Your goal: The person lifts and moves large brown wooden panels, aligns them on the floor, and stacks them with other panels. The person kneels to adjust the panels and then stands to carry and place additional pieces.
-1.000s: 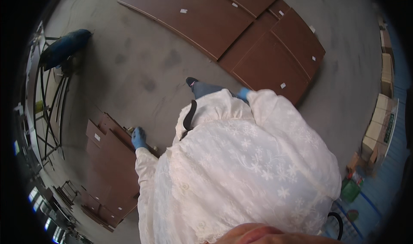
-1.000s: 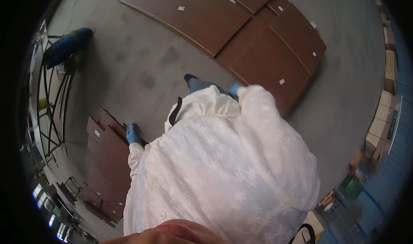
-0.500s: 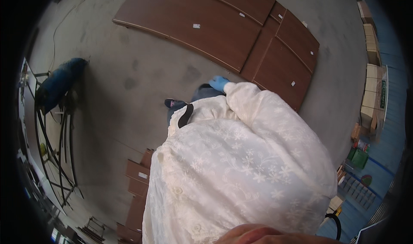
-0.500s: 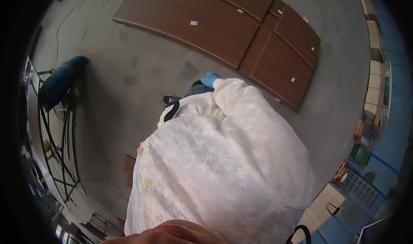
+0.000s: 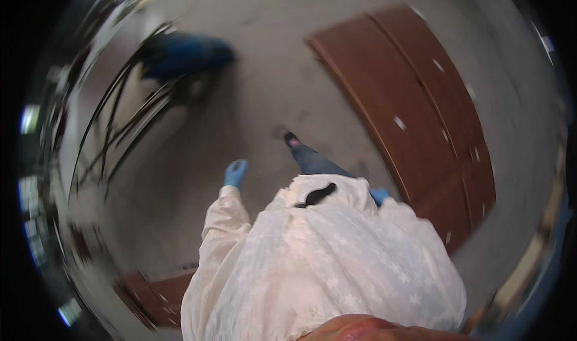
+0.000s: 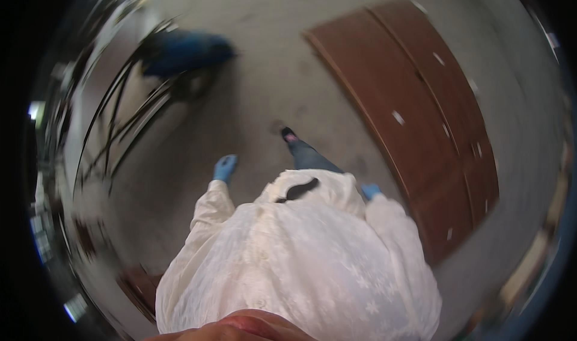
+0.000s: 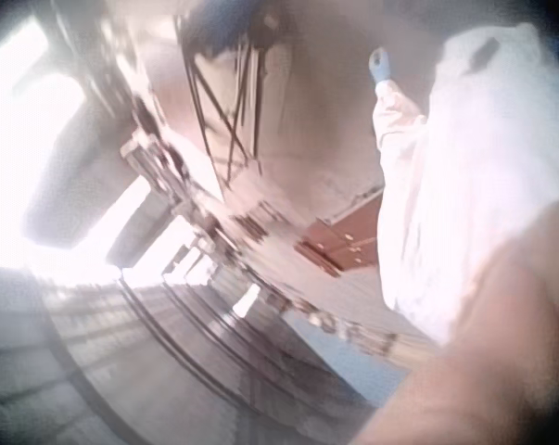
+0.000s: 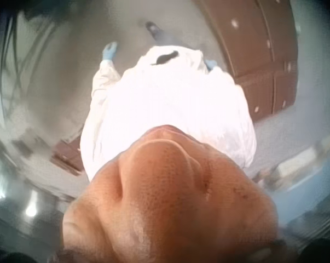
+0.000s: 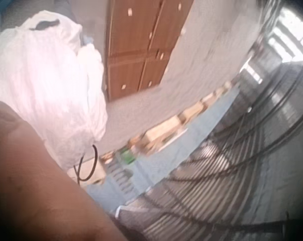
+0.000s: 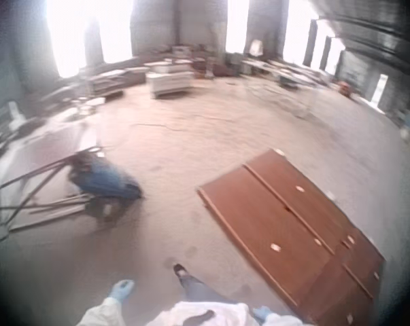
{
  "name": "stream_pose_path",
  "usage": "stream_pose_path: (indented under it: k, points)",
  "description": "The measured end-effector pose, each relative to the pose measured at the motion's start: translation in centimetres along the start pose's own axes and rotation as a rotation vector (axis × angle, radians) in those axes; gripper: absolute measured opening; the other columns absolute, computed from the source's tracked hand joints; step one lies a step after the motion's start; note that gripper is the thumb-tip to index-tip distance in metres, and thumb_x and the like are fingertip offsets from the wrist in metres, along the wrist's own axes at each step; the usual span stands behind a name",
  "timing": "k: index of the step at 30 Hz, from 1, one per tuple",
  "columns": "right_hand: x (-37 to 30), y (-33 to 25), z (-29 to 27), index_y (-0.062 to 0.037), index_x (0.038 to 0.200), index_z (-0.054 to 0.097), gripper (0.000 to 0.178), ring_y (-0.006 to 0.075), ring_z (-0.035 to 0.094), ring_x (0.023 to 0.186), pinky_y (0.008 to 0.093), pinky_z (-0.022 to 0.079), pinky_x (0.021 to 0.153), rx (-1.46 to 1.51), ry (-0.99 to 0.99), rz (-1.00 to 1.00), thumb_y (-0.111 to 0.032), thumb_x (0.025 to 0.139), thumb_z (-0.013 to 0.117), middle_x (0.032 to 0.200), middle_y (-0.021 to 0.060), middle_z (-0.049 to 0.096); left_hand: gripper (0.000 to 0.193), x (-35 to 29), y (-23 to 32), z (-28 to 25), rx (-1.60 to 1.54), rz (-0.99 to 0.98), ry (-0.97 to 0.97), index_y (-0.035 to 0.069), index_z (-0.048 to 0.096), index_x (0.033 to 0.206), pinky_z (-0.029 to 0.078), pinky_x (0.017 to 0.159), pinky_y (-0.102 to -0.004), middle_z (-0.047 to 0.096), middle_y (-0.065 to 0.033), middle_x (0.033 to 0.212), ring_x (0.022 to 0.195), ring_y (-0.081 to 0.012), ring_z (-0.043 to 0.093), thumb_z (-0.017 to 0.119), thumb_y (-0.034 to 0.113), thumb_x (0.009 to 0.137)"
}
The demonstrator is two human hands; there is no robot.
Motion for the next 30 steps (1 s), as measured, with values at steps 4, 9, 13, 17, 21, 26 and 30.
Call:
stream_pose_path:
  k: [4, 9, 13, 17, 21, 26, 30]
  points:
    - [3.3, -18.4, -2.6, 0.0032, 0.123, 0.071, 0.061, 0.0402, 0.066, 0.120, 0.0469, 0.053, 0.096, -0.116, -0.033, -0.173, -0.047, 0.089, 0.063, 0.126, 0.0280, 0.069, 0.023, -0.6, -3.7, -5.9, 0.107, -0.186, 0.120, 0.007, 0.074, 0.099, 0.048, 0.065, -0.0279, 0.067, 0.0015, 0.082, 0.074, -0.0093, 0.057, 0.075, 0.029, 0.093]
    - [1.8, -47.9, -2.5, -0.0009, 0.115, 0.073, 0.053, 0.0419, 0.067, 0.117, 0.0449, 0.051, 0.101, -0.447, 0.084, -0.399, -0.044, 0.088, 0.061, 0.121, 0.0230, 0.072, 0.022, -6.8, -10.0, -15.9, -0.340, -0.456, 0.457, 0.014, 0.065, 0.083, 0.040, 0.047, -0.0327, 0.061, 0.0009, 0.068, 0.054, -0.0137, 0.054, 0.072, 0.032, 0.094]
    - [-1.3, -70.9, 2.0, -0.0037, 0.115, 0.074, 0.051, 0.0398, 0.069, 0.113, 0.0458, 0.052, 0.098, -0.489, 0.098, -0.636, -0.045, 0.089, 0.060, 0.117, 0.0214, 0.073, 0.029, -12.7, -15.9, -20.1, -0.639, -0.844, 0.785, 0.015, 0.062, 0.076, 0.040, 0.046, -0.0399, 0.056, -0.0014, 0.065, 0.052, -0.0190, 0.051, 0.068, 0.036, 0.095]
    - [-2.3, -86.6, 10.9, -0.0028, 0.102, 0.074, 0.042, 0.0255, 0.068, 0.086, 0.0408, 0.053, 0.079, -0.456, 0.101, -0.811, -0.042, 0.091, 0.063, 0.092, 0.0143, 0.074, 0.031, -12.5, -18.7, -22.3, -0.708, -1.034, 0.801, 0.012, 0.067, 0.079, 0.045, 0.055, -0.0407, 0.061, -0.0044, 0.070, 0.060, -0.0209, 0.057, 0.067, 0.039, 0.094]
    - [-1.2, -93.7, 22.3, -0.0019, 0.092, 0.074, 0.038, 0.0161, 0.064, 0.069, 0.0361, 0.051, 0.066, -0.500, 0.174, -0.812, -0.039, 0.091, 0.065, 0.078, 0.0081, 0.072, 0.036, -5.8, -18.3, -29.9, -0.250, -0.934, 0.551, 0.008, 0.072, 0.081, 0.049, 0.064, -0.0415, 0.068, -0.0071, 0.076, 0.067, -0.0229, 0.062, 0.067, 0.043, 0.092]
    - [-7.2, -97.1, 36.3, -0.0023, 0.101, 0.076, 0.041, 0.0219, 0.069, 0.080, 0.0385, 0.055, 0.075, -0.592, -0.214, -0.849, -0.041, 0.090, 0.067, 0.090, 0.0110, 0.075, 0.042, 7.6, -13.9, -47.8, -0.082, -0.492, 0.533, 0.004, 0.073, 0.079, 0.050, 0.062, -0.0409, 0.069, -0.0065, 0.071, 0.063, -0.0210, 0.062, 0.069, 0.045, 0.090]
    - [-13.3, -101.3, 41.6, -0.0026, 0.112, 0.075, 0.049, 0.0315, 0.071, 0.100, 0.0416, 0.054, 0.089, -0.781, -0.301, -0.747, -0.044, 0.089, 0.065, 0.107, 0.0194, 0.075, 0.026, 17.7, -11.3, -63.5, -0.463, -0.567, 0.758, 0.012, 0.070, 0.095, 0.052, 0.059, -0.0326, 0.069, -0.0005, 0.083, 0.068, -0.0144, 0.063, 0.070, 0.038, 0.095]
Point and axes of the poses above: each hand's wrist, its own x-axis towards the middle knuckle, its own z-axis out of the palm, y = z × x, the point moved 7 cm from there along x, towards the middle knuckle
